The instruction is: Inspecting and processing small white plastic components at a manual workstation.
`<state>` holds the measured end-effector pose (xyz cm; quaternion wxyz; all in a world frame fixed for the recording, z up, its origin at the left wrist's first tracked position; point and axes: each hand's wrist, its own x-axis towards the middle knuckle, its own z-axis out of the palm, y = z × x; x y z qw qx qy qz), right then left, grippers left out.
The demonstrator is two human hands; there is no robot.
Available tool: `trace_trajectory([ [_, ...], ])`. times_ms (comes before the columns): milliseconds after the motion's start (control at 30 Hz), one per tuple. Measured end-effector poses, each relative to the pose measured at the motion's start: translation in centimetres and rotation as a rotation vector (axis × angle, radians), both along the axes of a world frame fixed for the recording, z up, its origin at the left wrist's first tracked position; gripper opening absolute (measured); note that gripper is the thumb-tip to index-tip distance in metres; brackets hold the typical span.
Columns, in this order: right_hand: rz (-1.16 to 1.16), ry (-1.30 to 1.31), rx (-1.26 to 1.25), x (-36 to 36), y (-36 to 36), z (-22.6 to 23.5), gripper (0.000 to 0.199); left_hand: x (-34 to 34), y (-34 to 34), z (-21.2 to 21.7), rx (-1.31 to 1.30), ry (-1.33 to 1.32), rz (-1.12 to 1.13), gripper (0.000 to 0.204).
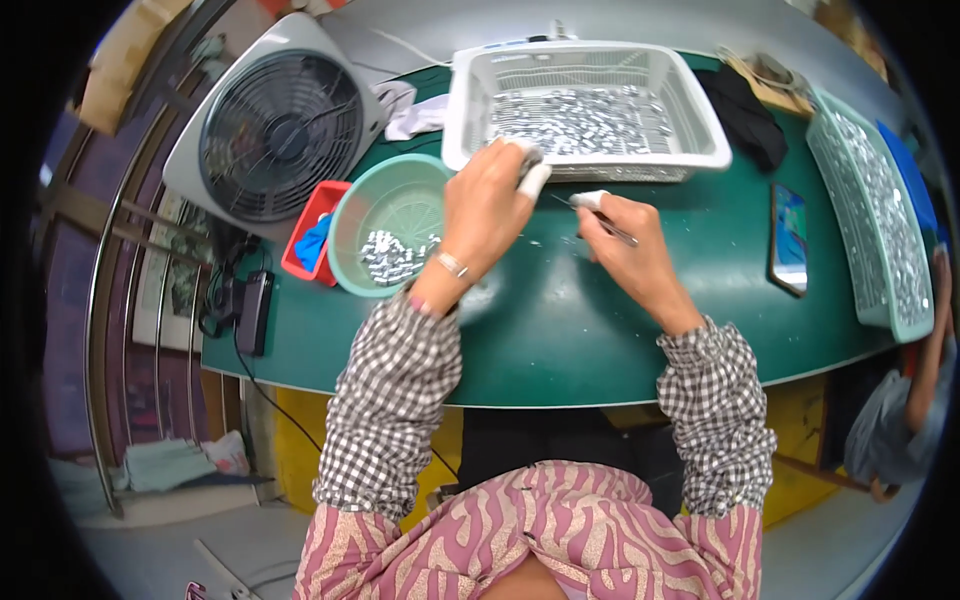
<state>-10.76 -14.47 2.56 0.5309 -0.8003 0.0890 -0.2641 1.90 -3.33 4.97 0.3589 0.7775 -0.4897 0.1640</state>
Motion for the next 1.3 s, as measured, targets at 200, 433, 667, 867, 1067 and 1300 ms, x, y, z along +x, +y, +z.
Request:
trace_trajectory([
  [200,-0.008,0.050,-0.009,0.2,-0.2,0.0,0.013,3.8,-1.2,-0.1,0.067,-0.201,0.113,0.012],
  [433,-0.004,0.041,-0.048,-0.4,-0.3,0.1,0.013,6.3,6.7,1.5,0.162,0.047,0.191,0.013],
  [667,0.036,0.023,-0.135,-0.3,0.0,0.0,0.014,5.4,10.5,-1.9,0.523,0.111,0.170,0.018],
  [867,0.027,-0.001,-0.191,0.0,-0.2,-0.8,0.013,5.4,10.4,-1.7,0.533,0.153,0.175,0.018],
  [1067,-0.006,-0.072,-0.257,-0.1,-0.2,-0.7,0.013,2.3,8.3,0.8,-0.058,0.625,0.033,0.016],
  [1300,-0.083,-0.142,-0.279,0.3,-0.3,-0.7,0.011,-1.1,4.2,-0.9,-0.162,1.438,-0.385,0.026],
])
